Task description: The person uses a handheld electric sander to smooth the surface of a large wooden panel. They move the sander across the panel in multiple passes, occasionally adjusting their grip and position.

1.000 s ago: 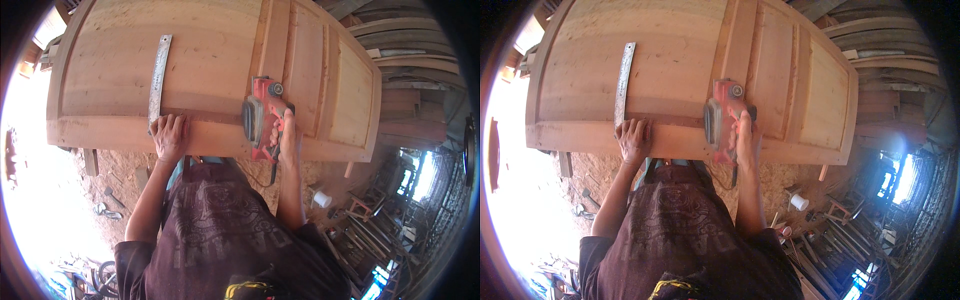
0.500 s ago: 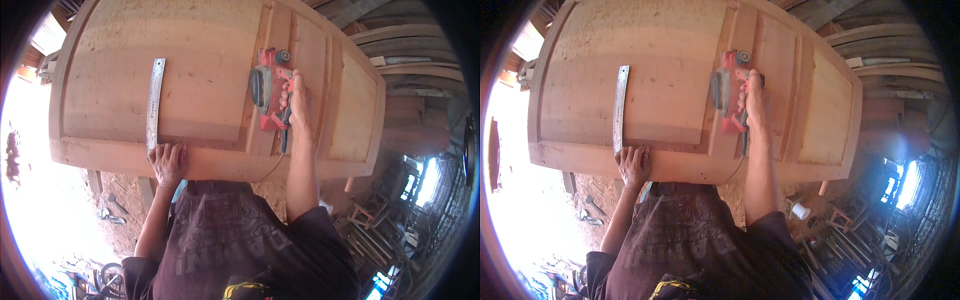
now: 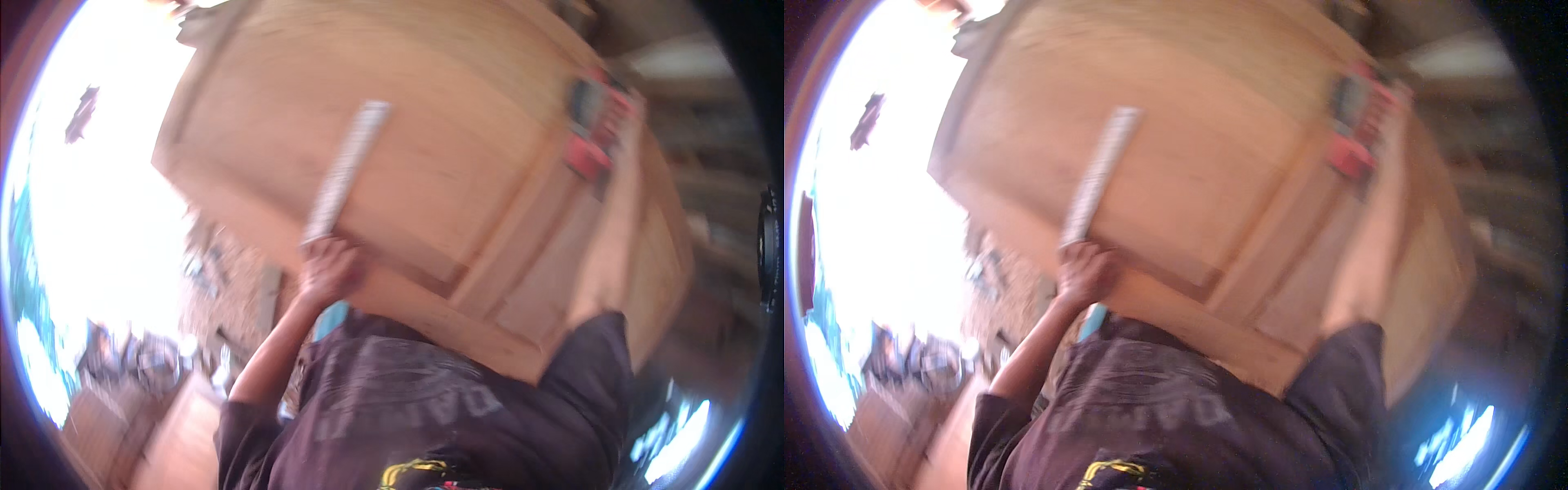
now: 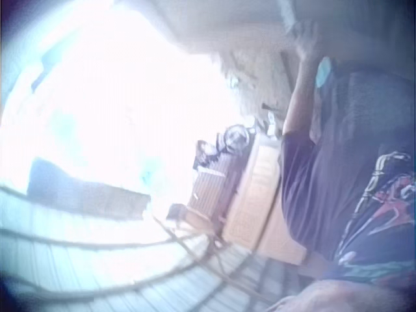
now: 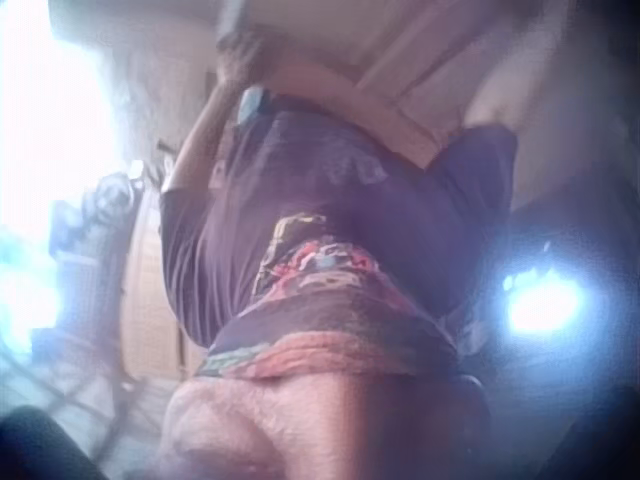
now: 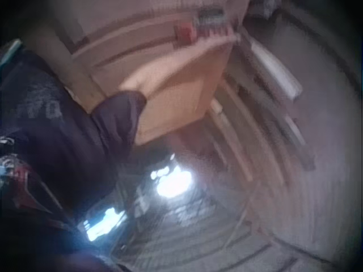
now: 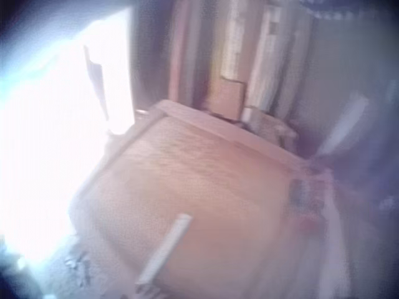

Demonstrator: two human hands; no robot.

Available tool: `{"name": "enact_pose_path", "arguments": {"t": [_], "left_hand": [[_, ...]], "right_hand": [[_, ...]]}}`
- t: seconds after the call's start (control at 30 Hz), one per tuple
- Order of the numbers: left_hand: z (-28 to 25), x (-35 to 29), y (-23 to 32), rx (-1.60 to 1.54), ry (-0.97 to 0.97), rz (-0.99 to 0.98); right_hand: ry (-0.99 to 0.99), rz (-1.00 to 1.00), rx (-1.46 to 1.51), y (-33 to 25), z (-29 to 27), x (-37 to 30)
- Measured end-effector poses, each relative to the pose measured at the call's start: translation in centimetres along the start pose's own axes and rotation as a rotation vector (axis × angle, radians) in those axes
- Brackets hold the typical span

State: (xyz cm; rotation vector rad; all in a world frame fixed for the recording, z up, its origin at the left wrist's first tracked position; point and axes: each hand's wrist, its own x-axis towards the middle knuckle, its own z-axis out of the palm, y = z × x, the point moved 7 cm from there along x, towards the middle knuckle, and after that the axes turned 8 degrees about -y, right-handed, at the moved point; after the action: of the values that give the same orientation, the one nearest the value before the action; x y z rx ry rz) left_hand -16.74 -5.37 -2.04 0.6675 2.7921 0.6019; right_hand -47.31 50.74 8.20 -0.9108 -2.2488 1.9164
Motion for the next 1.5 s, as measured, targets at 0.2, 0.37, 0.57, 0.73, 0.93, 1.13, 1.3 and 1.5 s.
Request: {"name": "enact_pose_path", "arguments": {"t": [0.2, 0.37, 0.57, 0.73, 0.93, 1.13, 1.3, 1.5], "left_hand": [[-2.9, -0.1, 0.8, -0.138, 0.096, 0.085], [-2.5, 0.4, 0.8, -0.178, 0.149, 0.139], [-1.5, 0.8, 0.1, -0.164, 0.202, 0.221], [-9.3, -5.1, -7.9, -0.731, 0.298, -0.214], [-19.0, -17.4, -19.8, -0.688, 0.824, -0.598], [-14.5, -31.9, -22.3, -0.790, 1.028, -0.909], [1.3, -42.2, -18.1, -0.918, 0.886, -1.296], [19.5, -47.6, -7.7, -1.240, 0.637, -1.405]], "right_hand": [[-0.032, -0.110, 0.177, 1.8, -0.3, -5.8], [0.030, -0.031, 0.266, 4.2, 2.4, -22.1], [-0.009, 0.133, 0.308, 10.8, 4.8, -41.1], [-0.049, 0.117, 0.162, 11.9, 6.4, -52.6], [-0.309, 0.162, -0.103, 13.1, 4.9, -56.4], [-0.563, 0.140, -0.436, 14.1, 0.5, -54.7], [-0.648, -0.011, -0.470, 14.5, -1.2, -51.9], [-0.749, -0.096, -0.511, 12.1, 3.0, -49.8]]}}
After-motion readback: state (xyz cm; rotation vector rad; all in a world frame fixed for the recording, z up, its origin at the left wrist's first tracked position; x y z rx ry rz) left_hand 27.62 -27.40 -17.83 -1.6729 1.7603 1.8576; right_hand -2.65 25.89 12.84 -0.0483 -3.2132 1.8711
